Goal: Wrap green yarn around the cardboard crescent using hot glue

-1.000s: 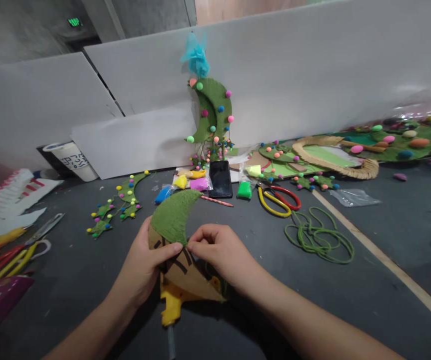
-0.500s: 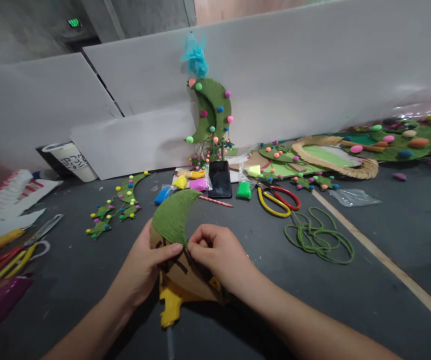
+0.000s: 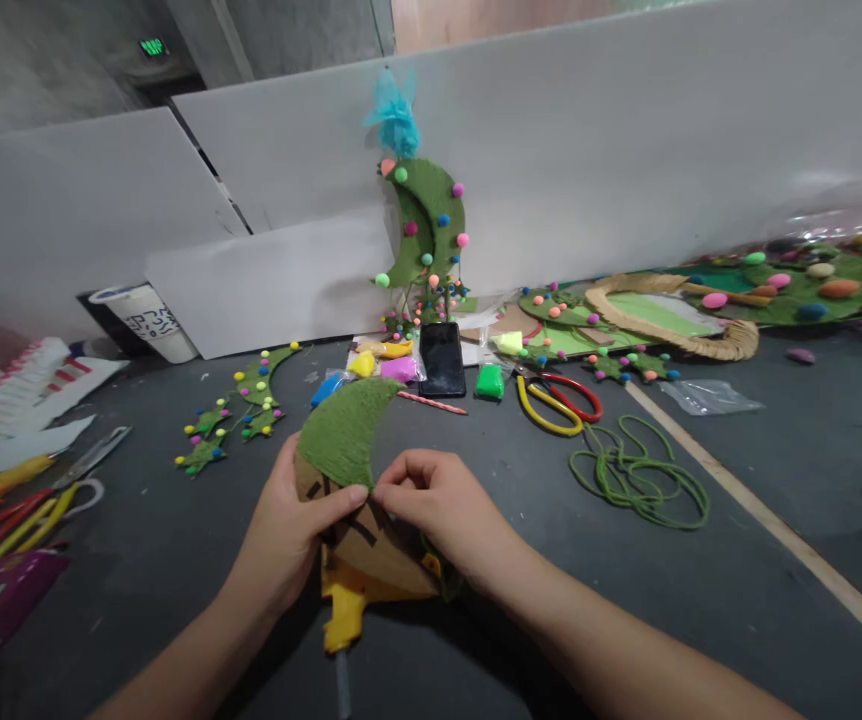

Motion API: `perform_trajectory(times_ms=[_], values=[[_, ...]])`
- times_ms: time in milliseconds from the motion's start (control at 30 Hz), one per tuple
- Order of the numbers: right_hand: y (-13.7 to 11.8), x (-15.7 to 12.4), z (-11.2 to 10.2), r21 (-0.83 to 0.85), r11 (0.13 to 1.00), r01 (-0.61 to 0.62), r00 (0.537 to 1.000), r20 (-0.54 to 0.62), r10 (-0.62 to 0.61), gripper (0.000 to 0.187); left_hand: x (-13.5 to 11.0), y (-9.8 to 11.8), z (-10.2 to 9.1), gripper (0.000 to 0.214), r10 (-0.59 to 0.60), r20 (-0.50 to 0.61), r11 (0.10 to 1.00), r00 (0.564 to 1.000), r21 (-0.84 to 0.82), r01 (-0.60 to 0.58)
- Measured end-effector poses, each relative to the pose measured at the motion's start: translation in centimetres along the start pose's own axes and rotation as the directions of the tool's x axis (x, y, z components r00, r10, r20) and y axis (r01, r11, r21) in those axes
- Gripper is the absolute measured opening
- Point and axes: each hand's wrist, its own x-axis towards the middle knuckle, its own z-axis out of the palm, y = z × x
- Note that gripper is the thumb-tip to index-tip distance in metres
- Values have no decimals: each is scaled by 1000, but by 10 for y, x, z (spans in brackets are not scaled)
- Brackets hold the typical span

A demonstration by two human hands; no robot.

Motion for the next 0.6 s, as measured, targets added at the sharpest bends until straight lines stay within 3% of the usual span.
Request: perform_trajectory(times_ms=[200, 467, 600], values=[[8, 3, 2, -46, 999, -8, 999, -48, 6, 11, 1, -2, 2, 57, -22, 6, 999, 1000, 28, 22], [3, 1, 0, -9, 999, 31, 998, -51, -32, 7, 1, 4, 3, 44, -86, 132, 976, 988, -189, 110], [2, 1, -2, -1, 999, 39, 999, -32, -39, 11, 2, 6, 4, 45, -111, 138, 963, 984, -231, 141]])
